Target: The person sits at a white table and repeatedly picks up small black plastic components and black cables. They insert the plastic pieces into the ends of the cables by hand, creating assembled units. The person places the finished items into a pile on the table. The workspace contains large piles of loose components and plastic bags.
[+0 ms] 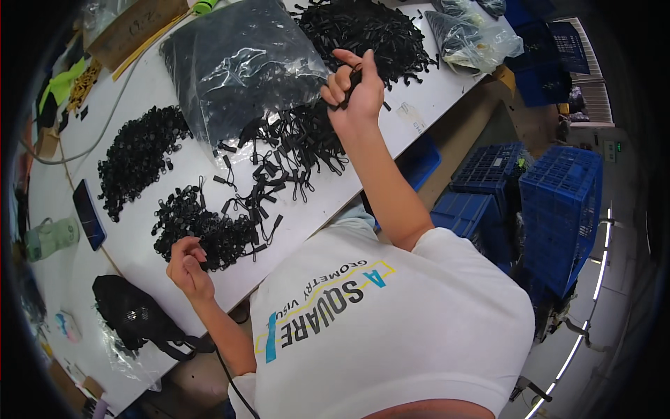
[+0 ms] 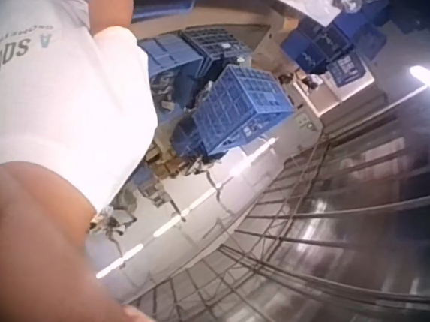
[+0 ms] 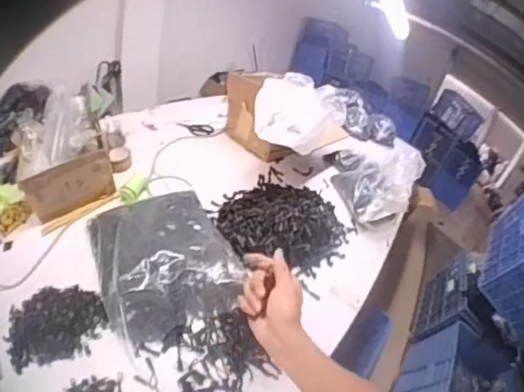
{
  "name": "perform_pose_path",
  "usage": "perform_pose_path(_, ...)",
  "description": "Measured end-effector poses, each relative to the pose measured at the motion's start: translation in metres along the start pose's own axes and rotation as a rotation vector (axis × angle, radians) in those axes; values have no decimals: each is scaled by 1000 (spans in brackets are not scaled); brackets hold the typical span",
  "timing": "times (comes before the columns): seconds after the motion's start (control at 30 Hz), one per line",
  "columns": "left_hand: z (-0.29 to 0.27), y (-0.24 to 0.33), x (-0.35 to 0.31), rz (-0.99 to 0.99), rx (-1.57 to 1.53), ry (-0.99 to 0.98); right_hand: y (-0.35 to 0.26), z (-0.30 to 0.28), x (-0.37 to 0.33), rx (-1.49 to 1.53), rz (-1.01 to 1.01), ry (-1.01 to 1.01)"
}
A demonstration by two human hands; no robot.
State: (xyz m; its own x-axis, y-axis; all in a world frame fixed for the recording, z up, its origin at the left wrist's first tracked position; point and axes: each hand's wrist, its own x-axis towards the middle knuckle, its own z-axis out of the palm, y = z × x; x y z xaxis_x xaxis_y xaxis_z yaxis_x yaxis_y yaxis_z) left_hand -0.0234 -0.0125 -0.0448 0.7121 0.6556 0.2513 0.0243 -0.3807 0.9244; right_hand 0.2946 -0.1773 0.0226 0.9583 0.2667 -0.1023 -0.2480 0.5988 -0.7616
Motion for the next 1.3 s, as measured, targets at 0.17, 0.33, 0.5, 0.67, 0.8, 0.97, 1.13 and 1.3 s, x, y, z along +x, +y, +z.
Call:
perform_pose_path(0.17,1,3,3,-12,57,-5,24,2,-21,-58,367,-213)
perform_pose_path(0.33,5,16,14,-186,307,29,45,3,-61,-371,496,-403)
perform_pose_path(0.5,11,10,50,-100,660,25,53,2,-83,-665,478,-650)
perform_pose_path(0.67,24,-4,73,21,914,-62,58,-2,-92,-566,632,-631)
perform_pose_path(0.8,28,-13,76,-19,952,-213,53,-6,-87,-454,678,-727)
perform_pose_path(0.97,30,-22,80,10,946,-240,53,-23,-79,-277,747,-591)
perform_pose_path(1.13,30,-26,79,-18,934,-215,55,-38,-61,-910,269,-630)
perform_pose_path(1.3,25,-23,76,-6,986,-216,49,-36,-45,-1269,-144,-738)
